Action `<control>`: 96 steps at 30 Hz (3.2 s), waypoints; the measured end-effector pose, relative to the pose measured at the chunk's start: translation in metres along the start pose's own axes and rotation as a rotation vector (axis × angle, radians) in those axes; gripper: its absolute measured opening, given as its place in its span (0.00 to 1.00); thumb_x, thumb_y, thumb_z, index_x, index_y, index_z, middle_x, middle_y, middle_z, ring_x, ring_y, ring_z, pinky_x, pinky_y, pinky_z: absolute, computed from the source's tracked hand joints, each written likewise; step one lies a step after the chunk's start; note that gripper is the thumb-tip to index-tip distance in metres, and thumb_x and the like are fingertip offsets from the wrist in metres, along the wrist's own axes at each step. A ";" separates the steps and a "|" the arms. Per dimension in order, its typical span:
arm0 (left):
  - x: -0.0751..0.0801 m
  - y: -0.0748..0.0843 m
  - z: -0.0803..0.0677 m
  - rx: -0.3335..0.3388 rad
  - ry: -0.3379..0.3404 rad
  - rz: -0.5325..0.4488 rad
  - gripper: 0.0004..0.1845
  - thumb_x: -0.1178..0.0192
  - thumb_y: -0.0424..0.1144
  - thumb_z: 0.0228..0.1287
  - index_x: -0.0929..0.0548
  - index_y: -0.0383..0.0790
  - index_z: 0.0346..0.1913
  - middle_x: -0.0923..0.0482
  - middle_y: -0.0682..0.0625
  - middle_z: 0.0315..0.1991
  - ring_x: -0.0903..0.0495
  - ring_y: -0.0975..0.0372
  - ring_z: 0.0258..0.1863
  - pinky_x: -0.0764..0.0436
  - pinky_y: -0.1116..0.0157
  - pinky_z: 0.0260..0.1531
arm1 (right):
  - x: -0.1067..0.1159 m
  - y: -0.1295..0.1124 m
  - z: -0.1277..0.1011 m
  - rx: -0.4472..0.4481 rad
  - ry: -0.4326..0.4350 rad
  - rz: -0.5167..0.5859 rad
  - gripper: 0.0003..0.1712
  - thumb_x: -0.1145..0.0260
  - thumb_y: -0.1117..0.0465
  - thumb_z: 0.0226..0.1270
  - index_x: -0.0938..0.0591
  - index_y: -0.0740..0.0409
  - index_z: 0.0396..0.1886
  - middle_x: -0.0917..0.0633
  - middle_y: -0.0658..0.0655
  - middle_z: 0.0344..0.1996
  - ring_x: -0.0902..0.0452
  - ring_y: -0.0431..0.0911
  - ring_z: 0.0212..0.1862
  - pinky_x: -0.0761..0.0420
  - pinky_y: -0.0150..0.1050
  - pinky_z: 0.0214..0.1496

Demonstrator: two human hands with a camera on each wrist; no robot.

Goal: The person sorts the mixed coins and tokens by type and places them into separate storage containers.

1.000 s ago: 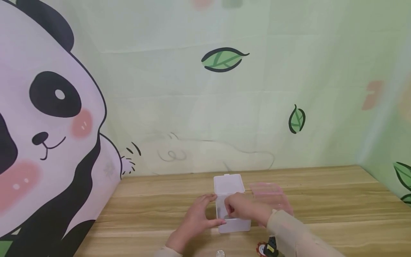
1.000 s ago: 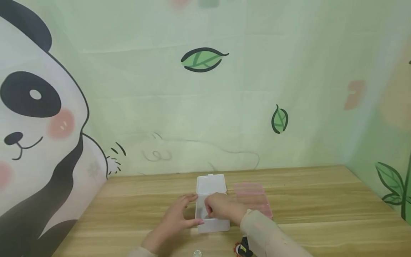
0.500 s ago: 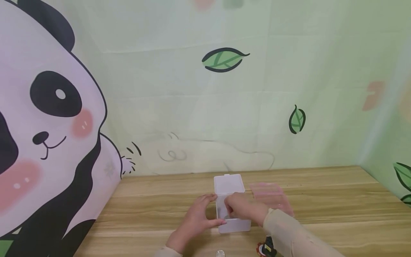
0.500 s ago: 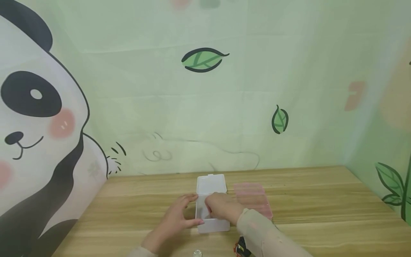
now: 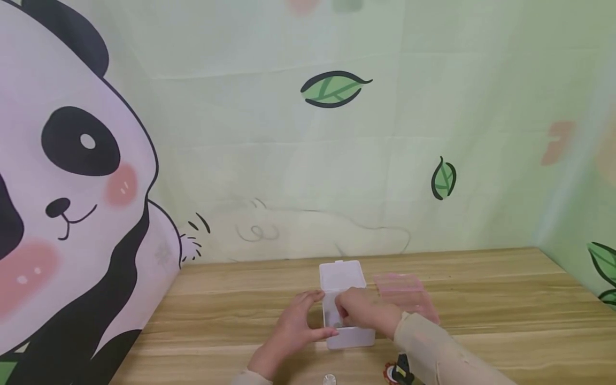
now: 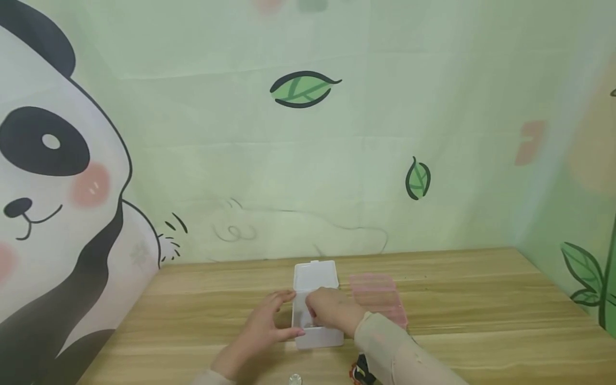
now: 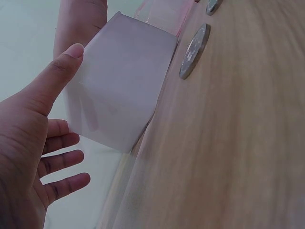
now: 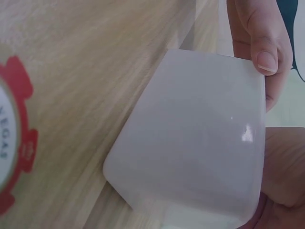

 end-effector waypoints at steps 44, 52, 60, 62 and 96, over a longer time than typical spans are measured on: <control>0.002 0.002 0.000 -0.012 0.022 0.011 0.41 0.27 0.55 0.47 0.26 0.38 0.63 0.26 0.42 0.62 0.29 0.49 0.64 0.28 0.50 0.64 | 0.045 -0.028 -0.057 0.201 0.246 0.228 0.03 0.33 0.63 0.61 0.19 0.57 0.33 0.19 0.46 0.24 0.30 0.29 0.27 0.26 0.23 0.28; 0.002 0.003 -0.001 -0.003 0.006 0.002 0.41 0.28 0.55 0.48 0.27 0.37 0.63 0.27 0.40 0.63 0.30 0.48 0.65 0.29 0.48 0.64 | 0.036 -0.037 -0.067 0.204 0.217 0.245 0.03 0.32 0.61 0.61 0.18 0.54 0.33 0.19 0.43 0.25 0.30 0.27 0.26 0.27 0.22 0.28; 0.003 0.002 0.000 -0.003 0.005 0.016 0.41 0.27 0.54 0.48 0.27 0.36 0.63 0.27 0.40 0.63 0.29 0.48 0.64 0.29 0.48 0.64 | 0.022 -0.044 -0.073 0.233 0.171 0.254 0.04 0.31 0.61 0.60 0.18 0.54 0.33 0.18 0.42 0.26 0.26 0.30 0.28 0.26 0.21 0.29; 0.003 0.002 0.000 0.008 0.000 0.015 0.41 0.27 0.55 0.47 0.27 0.37 0.64 0.27 0.40 0.64 0.30 0.48 0.65 0.30 0.48 0.65 | 0.019 -0.045 -0.074 0.233 0.159 0.258 0.04 0.31 0.61 0.60 0.18 0.54 0.32 0.18 0.42 0.26 0.26 0.30 0.28 0.26 0.21 0.30; 0.003 0.005 0.000 -0.001 -0.005 -0.008 0.42 0.28 0.55 0.48 0.27 0.37 0.64 0.27 0.41 0.64 0.29 0.48 0.65 0.29 0.49 0.64 | -0.044 -0.052 -0.080 0.284 -0.074 0.176 0.08 0.30 0.53 0.58 0.16 0.50 0.33 0.23 0.41 0.27 0.33 0.27 0.30 0.27 0.24 0.33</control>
Point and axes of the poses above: each hand's wrist, its own z-axis towards the middle knuckle, its own x-axis out of the back of the hand, y = z × x, the point moved 8 cm from there along z, towards the middle knuckle
